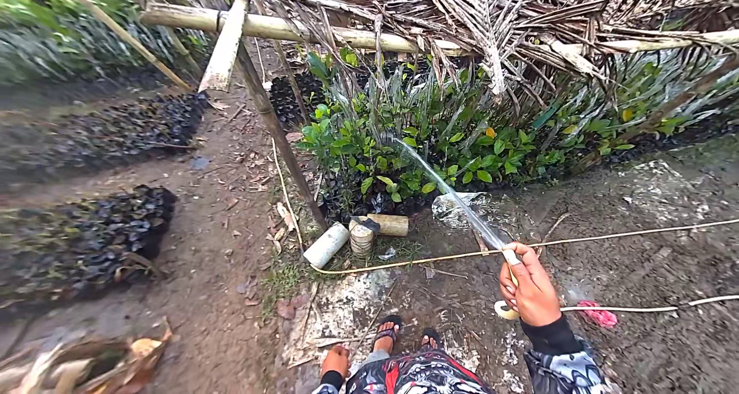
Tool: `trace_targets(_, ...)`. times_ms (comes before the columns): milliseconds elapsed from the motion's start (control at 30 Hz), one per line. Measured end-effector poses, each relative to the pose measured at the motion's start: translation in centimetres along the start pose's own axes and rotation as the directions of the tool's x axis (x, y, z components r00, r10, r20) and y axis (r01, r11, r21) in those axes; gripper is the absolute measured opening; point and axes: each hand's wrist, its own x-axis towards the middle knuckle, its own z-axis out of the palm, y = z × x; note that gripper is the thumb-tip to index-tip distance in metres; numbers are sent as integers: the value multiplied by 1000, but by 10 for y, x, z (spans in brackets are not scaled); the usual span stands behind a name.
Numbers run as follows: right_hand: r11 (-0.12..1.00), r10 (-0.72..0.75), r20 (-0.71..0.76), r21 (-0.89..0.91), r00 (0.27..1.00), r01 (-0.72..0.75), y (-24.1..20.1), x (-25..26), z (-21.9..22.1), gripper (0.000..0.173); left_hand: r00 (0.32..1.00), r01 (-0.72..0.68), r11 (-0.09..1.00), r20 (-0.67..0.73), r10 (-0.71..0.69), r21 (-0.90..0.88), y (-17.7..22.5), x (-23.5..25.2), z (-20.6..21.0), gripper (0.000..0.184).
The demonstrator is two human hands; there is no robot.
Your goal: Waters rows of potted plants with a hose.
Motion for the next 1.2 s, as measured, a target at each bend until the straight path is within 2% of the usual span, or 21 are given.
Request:
trace_targets(467, 999, -23, -8, 39, 1000, 23, 8, -5, 3, 24, 1000, 0, 1000, 2, 0, 17, 2, 2, 0, 36)
trace_targets(1200, 996, 93, 30, -10, 995, -93, 25, -7, 7, 28, 1000, 10, 1000, 3, -10, 20, 5, 0, 0, 38)
